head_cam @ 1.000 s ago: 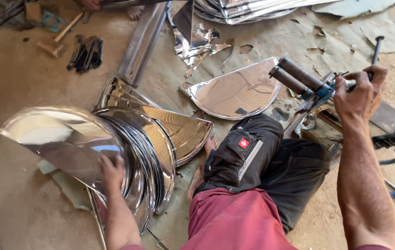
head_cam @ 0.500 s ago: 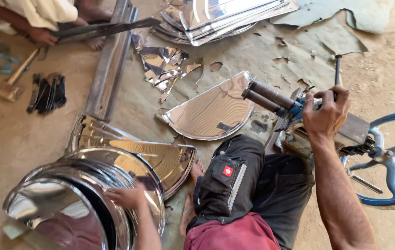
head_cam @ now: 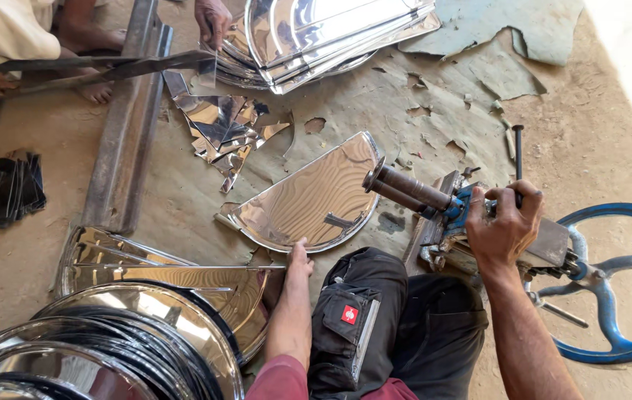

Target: The person operates a manual metal cutting machine to trim the edges of semi-circular metal sheets. They feed each sheet into the machine, turn a handwheel to cut the edge, and then remove the finished piece to place it on a stack.

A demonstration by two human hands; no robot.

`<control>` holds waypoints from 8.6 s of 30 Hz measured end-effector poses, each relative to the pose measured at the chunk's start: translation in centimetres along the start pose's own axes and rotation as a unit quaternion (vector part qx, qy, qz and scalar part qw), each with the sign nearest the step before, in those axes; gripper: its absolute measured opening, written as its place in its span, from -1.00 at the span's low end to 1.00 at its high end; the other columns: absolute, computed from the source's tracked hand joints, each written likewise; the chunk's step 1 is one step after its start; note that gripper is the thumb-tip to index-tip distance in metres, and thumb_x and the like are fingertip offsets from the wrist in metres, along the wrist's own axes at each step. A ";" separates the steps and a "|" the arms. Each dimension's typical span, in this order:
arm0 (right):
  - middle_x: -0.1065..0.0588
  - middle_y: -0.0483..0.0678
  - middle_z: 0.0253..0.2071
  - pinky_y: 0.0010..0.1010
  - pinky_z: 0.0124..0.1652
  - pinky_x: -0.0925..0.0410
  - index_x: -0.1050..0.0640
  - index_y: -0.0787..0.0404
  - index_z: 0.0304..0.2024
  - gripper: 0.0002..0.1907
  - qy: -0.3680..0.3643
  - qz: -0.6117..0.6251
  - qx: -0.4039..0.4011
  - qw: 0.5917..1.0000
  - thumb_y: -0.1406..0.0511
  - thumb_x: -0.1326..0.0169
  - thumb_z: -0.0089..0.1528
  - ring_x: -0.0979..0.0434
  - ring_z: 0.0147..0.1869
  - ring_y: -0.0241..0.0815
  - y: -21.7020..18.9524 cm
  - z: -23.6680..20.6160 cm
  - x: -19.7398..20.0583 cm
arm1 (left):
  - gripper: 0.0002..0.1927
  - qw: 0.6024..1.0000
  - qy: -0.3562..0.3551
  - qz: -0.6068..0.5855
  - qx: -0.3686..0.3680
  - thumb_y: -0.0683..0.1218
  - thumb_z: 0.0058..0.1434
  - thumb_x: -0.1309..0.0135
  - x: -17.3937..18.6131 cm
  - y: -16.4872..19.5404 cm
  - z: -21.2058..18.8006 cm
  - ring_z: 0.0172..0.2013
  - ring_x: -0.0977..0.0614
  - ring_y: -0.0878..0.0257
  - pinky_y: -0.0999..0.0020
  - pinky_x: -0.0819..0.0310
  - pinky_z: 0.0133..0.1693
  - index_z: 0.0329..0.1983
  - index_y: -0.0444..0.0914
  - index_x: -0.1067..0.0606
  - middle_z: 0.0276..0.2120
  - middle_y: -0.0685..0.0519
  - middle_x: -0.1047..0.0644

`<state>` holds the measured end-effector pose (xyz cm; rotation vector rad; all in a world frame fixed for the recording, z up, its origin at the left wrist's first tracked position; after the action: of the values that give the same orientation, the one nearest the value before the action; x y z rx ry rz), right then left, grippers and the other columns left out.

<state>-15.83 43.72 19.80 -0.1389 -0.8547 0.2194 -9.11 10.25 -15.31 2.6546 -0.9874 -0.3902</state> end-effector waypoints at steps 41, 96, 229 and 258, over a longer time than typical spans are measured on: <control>-0.44 0.07 0.09 -0.23 -0.05 -0.51 -0.09 0.13 0.54 -0.21 -0.369 0.641 -0.372 0.561 0.22 -0.09 0.32 -0.51 0.02 -0.15 -11.7 -14.5 -10.7 | -0.87 0.860 -0.339 -0.294 -0.242 -0.30 0.16 -0.03 16.8 3.3 -12.9 -0.35 -0.65 0.15 0.12 -0.60 -0.09 -0.50 -0.32 -0.51 -0.46 -0.03 -0.58; 0.18 0.30 0.63 0.16 0.40 -0.13 -0.63 0.02 0.00 -0.48 -0.249 0.229 -0.068 0.939 -0.15 -0.21 0.22 -0.02 0.61 0.43 3.5 -0.7 3.8 | -0.14 0.855 -0.045 -0.145 -0.496 -0.37 0.10 -0.12 6.7 12.5 -18.2 0.23 -0.40 0.01 0.16 -0.34 0.24 0.44 -0.29 -0.03 0.30 -0.11 -0.28; -0.60 0.02 -0.01 -0.26 -0.01 -0.49 -0.58 0.27 0.14 -0.53 -0.274 0.315 -0.294 0.860 0.10 -0.16 0.31 -0.62 0.00 -0.16 5.8 -4.9 5.5 | -0.69 0.862 0.022 0.015 -0.506 -0.11 0.28 -0.18 9.7 13.7 -13.4 -0.28 -0.60 0.22 0.26 -0.49 -0.25 -0.04 -0.43 -0.47 -0.20 0.01 -0.56; -0.51 0.11 -0.34 -0.09 -0.16 -0.39 -0.41 0.36 0.14 -0.73 0.135 0.035 -0.228 0.964 0.23 0.00 0.61 -0.57 -0.24 -0.05 23.5 -16.9 16.2 | -0.37 0.842 0.163 0.081 -0.508 0.13 0.50 0.21 9.3 15.8 -14.0 -0.44 -0.57 0.00 0.06 -0.48 -0.38 -0.19 -0.59 -0.48 -0.45 -0.08 -0.50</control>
<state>4.14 69.89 15.78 -0.6180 -0.6154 0.0638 -6.85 -5.13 1.79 1.5811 -0.6150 -0.2856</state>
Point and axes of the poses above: each hand's wrist, its own z-axis towards the middle knuckle, its own x-axis out of the back of the hand, y = z × x, the point moved 7 cm from there along z, towards the middle knuckle
